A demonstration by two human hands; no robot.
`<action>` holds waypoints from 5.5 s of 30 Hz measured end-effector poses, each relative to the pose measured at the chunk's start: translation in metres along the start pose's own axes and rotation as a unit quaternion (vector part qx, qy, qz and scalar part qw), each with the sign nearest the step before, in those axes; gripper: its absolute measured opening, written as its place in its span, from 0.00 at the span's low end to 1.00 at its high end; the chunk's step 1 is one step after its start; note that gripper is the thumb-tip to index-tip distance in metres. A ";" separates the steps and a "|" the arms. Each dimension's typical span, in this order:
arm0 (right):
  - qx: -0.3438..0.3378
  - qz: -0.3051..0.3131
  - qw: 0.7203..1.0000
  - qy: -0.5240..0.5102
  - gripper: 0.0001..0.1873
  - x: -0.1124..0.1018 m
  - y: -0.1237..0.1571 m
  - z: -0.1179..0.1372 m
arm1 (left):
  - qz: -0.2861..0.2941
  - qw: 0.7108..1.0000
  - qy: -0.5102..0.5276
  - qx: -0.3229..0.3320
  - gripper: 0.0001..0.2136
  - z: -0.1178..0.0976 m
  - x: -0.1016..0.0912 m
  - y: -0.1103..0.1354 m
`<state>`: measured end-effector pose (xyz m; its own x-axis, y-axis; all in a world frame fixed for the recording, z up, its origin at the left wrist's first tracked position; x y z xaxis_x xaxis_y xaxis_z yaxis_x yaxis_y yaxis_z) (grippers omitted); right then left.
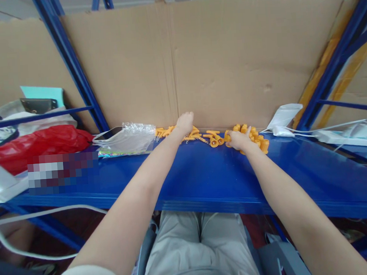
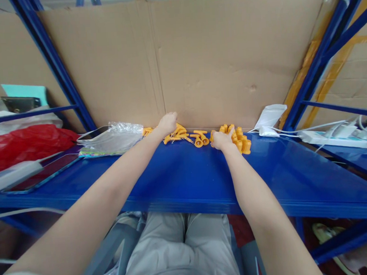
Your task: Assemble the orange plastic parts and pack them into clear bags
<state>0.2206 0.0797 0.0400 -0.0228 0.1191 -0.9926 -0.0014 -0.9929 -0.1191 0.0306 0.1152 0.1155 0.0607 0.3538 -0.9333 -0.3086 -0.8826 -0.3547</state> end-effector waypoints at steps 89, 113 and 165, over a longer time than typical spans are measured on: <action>-0.206 -0.111 0.971 -0.053 0.20 -0.024 0.014 0.067 | 0.044 0.990 0.122 0.057 0.11 -0.002 0.052 0.065; -0.242 -0.135 0.960 -0.050 0.22 -0.027 0.019 0.074 | 0.192 0.691 0.674 -0.178 0.14 0.016 0.104 0.065; -0.120 0.032 0.862 -0.492 0.26 0.006 -0.012 0.029 | -0.057 0.943 0.327 0.014 0.25 0.021 0.050 0.056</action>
<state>0.1914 0.0920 0.0364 -0.8521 -0.1120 -0.5112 0.2352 -0.9545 -0.1831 -0.0032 0.0894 0.0504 0.6655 0.1712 -0.7265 -0.2889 -0.8384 -0.4622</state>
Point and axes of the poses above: each hand's wrist, its own y-axis away from the middle knuckle, its own x-axis out of the palm, z = x × y, the point moved 10 cm from there along -y, towards the middle knuckle, and after that the axes turned 7 degrees about z, right-handed, at the moved point
